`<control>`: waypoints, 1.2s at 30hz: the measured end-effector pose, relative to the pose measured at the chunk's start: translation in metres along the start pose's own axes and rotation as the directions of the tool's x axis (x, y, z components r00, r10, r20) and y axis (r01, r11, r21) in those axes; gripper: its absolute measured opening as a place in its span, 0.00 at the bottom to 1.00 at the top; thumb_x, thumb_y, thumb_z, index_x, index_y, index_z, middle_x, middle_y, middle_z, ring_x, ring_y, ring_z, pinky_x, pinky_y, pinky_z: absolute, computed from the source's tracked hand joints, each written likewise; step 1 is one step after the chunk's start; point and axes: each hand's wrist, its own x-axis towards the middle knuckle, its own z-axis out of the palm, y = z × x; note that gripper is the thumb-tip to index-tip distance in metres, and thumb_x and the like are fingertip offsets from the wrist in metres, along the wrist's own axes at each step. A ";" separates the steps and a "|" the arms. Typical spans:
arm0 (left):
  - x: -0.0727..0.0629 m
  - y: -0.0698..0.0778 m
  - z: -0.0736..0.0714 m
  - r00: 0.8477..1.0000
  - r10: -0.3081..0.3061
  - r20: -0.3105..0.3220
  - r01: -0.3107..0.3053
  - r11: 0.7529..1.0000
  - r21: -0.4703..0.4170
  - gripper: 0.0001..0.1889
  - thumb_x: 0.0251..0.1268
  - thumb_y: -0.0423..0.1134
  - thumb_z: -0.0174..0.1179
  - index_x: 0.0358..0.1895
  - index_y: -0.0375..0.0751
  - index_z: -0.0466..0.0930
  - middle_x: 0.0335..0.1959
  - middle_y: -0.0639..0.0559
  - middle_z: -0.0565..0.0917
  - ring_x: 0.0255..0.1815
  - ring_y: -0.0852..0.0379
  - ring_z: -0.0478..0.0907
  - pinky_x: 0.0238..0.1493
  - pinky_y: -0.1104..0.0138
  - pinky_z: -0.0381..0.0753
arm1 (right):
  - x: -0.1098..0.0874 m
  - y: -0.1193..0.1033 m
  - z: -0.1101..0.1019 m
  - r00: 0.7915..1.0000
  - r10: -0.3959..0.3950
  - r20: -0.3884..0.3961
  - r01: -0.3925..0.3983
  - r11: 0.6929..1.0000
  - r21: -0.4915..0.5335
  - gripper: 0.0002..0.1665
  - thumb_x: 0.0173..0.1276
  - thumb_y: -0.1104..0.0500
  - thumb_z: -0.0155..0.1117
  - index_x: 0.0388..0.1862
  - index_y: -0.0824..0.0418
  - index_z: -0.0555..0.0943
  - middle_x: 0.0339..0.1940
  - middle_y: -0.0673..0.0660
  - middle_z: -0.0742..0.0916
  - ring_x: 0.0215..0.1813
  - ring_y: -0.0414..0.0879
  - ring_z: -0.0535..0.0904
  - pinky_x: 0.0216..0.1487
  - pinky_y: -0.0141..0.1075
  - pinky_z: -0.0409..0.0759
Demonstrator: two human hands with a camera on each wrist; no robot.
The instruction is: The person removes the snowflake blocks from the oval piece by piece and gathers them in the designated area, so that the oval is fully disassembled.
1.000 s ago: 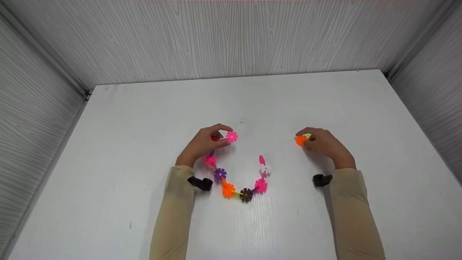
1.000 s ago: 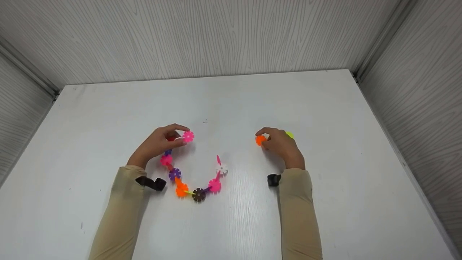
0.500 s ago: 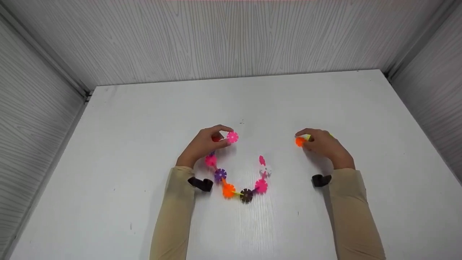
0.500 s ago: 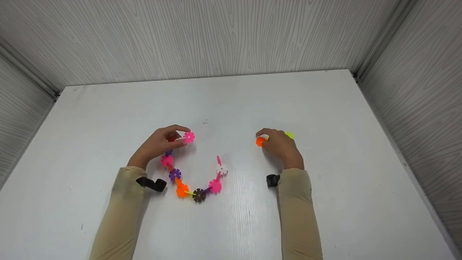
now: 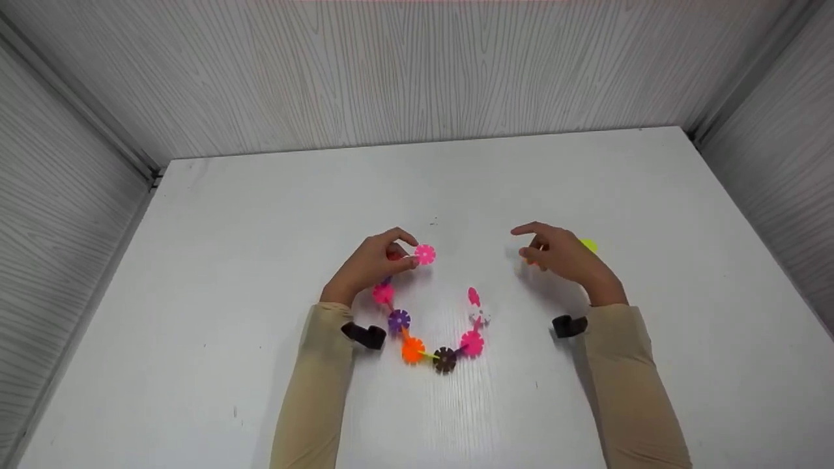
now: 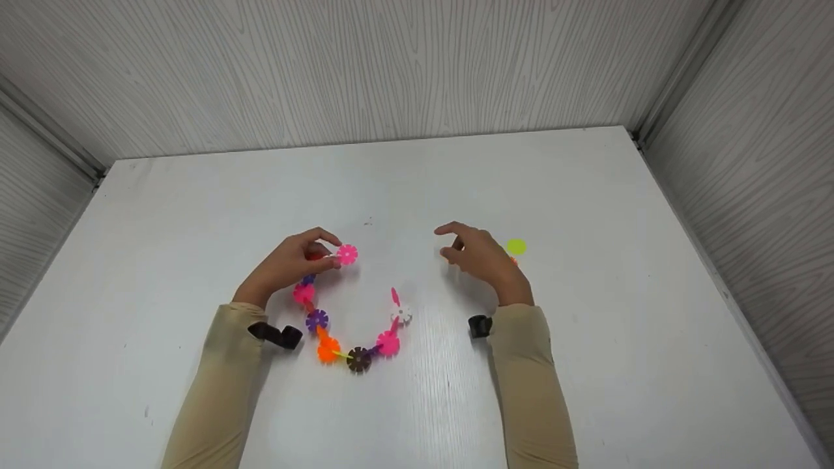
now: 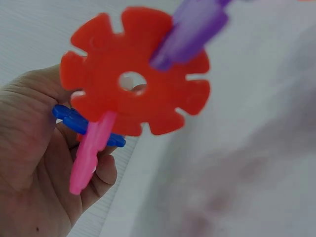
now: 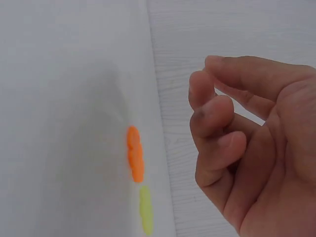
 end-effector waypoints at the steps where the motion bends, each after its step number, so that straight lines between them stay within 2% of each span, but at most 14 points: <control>1: 0.000 0.000 0.000 1.000 0.000 0.001 0.000 1.000 -0.008 0.14 0.63 0.44 0.62 0.52 0.51 0.77 0.38 0.49 0.85 0.34 0.55 0.77 0.36 0.67 0.76 | 0.001 -0.003 0.002 1.000 -0.007 0.007 0.007 1.000 0.007 0.26 0.72 0.55 0.58 0.67 0.54 0.71 0.36 0.59 0.83 0.32 0.49 0.75 0.37 0.37 0.74; 8: 0.002 0.007 0.004 1.000 0.022 0.006 -0.022 1.000 0.018 0.14 0.63 0.45 0.62 0.50 0.49 0.76 0.36 0.49 0.84 0.31 0.55 0.74 0.35 0.67 0.76 | 0.007 -0.021 0.016 0.997 -0.052 0.055 0.053 0.999 -0.013 0.28 0.72 0.55 0.58 0.69 0.54 0.68 0.43 0.58 0.83 0.34 0.52 0.78 0.38 0.37 0.74; 15: 0.006 0.017 0.012 0.998 0.055 0.014 -0.056 0.997 0.047 0.12 0.65 0.45 0.61 0.49 0.50 0.77 0.36 0.50 0.84 0.34 0.55 0.76 0.38 0.67 0.76 | 0.008 -0.035 0.030 0.992 -0.096 0.077 0.097 0.995 -0.007 0.30 0.71 0.51 0.60 0.69 0.53 0.67 0.48 0.56 0.83 0.36 0.51 0.81 0.42 0.37 0.76; 22: 0.007 0.024 0.019 0.997 0.075 0.022 -0.076 0.995 0.064 0.10 0.65 0.45 0.62 0.46 0.51 0.79 0.37 0.51 0.84 0.37 0.54 0.77 0.44 0.64 0.79 | 0.008 -0.049 0.045 0.985 -0.138 0.105 0.137 0.990 0.013 0.33 0.69 0.51 0.62 0.70 0.55 0.66 0.49 0.56 0.82 0.37 0.49 0.80 0.42 0.38 0.78; 32: 0.006 0.028 0.023 0.988 0.149 0.036 -0.151 0.987 0.059 0.08 0.64 0.43 0.63 0.42 0.46 0.79 0.36 0.51 0.83 0.37 0.55 0.76 0.43 0.65 0.78 | 0.008 -0.054 0.056 0.978 -0.157 0.139 0.160 0.987 -0.007 0.35 0.67 0.47 0.64 0.70 0.49 0.66 0.48 0.55 0.82 0.38 0.46 0.77 0.44 0.36 0.78; 36: 0.007 0.029 0.024 0.986 0.160 0.039 -0.162 0.984 0.069 0.06 0.64 0.42 0.62 0.39 0.46 0.79 0.35 0.51 0.82 0.37 0.56 0.74 0.43 0.66 0.77 | 0.007 -0.055 0.057 0.979 -0.150 0.137 0.152 0.988 -0.009 0.35 0.67 0.46 0.64 0.70 0.49 0.65 0.48 0.55 0.82 0.39 0.46 0.78 0.44 0.36 0.79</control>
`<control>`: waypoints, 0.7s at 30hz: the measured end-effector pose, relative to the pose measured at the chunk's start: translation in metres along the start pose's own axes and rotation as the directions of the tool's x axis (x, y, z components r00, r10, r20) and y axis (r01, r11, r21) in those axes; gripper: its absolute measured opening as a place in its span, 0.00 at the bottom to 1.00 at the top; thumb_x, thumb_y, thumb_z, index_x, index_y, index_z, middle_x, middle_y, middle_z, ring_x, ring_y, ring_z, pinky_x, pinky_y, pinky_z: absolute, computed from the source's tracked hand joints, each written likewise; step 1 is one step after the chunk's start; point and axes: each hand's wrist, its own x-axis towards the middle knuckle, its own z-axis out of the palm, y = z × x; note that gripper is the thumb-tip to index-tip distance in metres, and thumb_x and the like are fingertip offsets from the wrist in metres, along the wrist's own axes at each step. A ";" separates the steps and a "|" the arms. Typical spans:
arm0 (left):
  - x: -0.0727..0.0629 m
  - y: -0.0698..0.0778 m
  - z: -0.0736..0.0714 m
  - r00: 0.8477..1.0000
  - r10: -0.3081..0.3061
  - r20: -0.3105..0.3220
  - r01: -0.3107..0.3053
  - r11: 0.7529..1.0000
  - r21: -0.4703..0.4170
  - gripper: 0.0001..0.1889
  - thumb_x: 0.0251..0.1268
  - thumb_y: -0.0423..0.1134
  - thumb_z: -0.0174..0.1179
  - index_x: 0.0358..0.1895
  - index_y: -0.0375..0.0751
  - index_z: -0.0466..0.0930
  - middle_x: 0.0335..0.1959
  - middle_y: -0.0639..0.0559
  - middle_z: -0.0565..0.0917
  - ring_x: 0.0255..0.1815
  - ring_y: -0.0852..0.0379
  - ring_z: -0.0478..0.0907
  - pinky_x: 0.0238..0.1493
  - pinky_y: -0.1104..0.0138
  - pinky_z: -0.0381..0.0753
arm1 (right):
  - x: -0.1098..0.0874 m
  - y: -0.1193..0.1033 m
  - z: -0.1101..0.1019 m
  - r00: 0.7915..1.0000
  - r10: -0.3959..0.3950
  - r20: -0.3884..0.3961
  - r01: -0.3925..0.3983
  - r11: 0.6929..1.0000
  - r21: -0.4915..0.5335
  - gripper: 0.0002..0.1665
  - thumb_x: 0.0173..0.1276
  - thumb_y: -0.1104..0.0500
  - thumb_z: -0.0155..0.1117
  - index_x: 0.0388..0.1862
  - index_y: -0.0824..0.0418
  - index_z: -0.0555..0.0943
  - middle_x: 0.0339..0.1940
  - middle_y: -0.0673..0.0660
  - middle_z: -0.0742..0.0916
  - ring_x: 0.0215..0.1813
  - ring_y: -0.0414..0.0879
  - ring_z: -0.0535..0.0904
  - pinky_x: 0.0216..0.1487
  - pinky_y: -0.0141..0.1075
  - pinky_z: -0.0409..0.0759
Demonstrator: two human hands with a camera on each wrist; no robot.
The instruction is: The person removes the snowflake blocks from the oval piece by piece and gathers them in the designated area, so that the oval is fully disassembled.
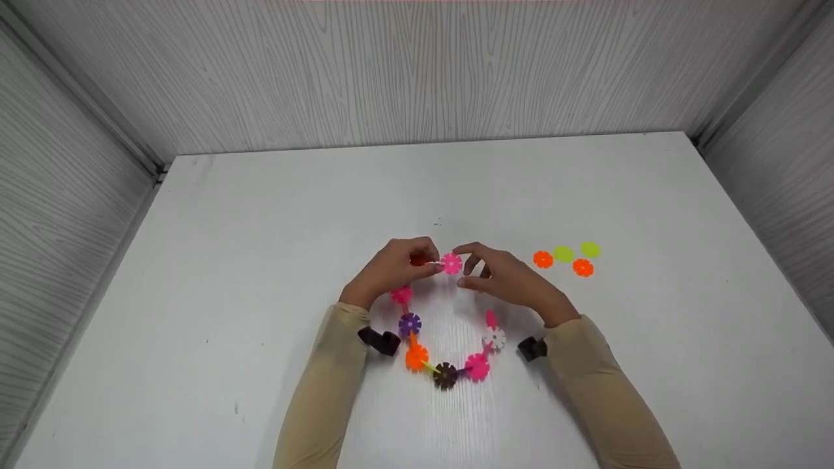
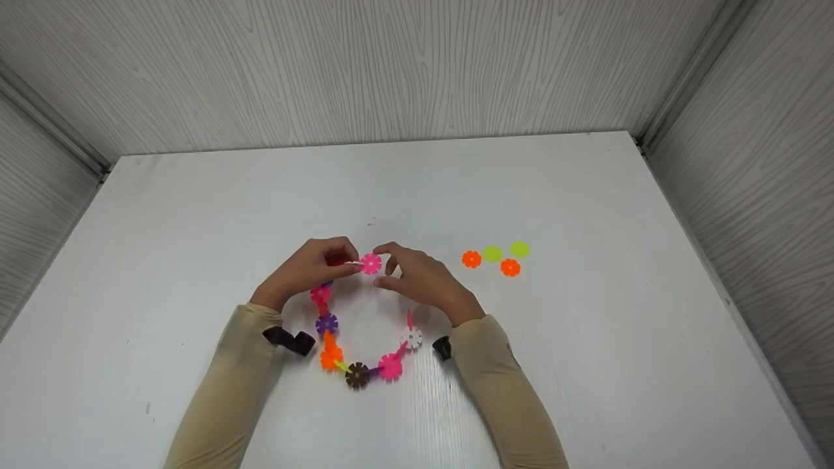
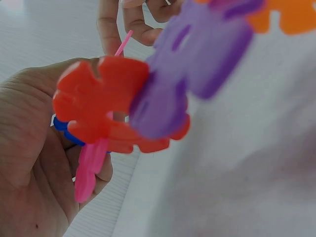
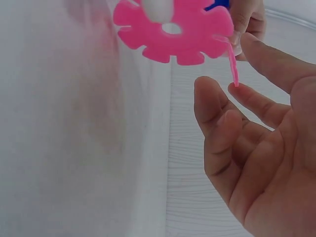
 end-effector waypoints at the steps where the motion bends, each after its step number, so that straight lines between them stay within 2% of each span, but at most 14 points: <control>1: 0.000 0.000 0.000 1.000 -0.002 0.003 0.002 1.000 0.003 0.06 0.65 0.42 0.62 0.39 0.46 0.80 0.35 0.51 0.82 0.37 0.56 0.74 0.43 0.66 0.77 | 0.000 0.000 0.000 1.000 0.002 -0.001 -0.002 1.000 0.000 0.35 0.67 0.46 0.64 0.70 0.50 0.65 0.48 0.55 0.82 0.39 0.46 0.78 0.45 0.37 0.79; 11: 0.000 0.004 0.004 0.999 0.013 0.042 -0.013 1.000 -0.017 0.05 0.66 0.41 0.60 0.41 0.46 0.80 0.35 0.51 0.81 0.37 0.56 0.74 0.43 0.67 0.76 | 0.003 0.000 0.004 1.000 -0.009 -0.017 0.008 1.000 -0.020 0.34 0.67 0.51 0.64 0.70 0.51 0.66 0.47 0.55 0.81 0.37 0.46 0.77 0.41 0.36 0.79; 21: 0.000 0.002 0.006 0.997 0.074 0.037 -0.073 0.997 -0.024 0.05 0.66 0.40 0.60 0.40 0.45 0.82 0.34 0.51 0.83 0.35 0.57 0.74 0.42 0.68 0.76 | 0.002 -0.003 0.006 0.998 -0.041 -0.048 0.037 0.996 -0.077 0.24 0.68 0.52 0.63 0.63 0.52 0.75 0.38 0.52 0.83 0.33 0.44 0.73 0.35 0.33 0.76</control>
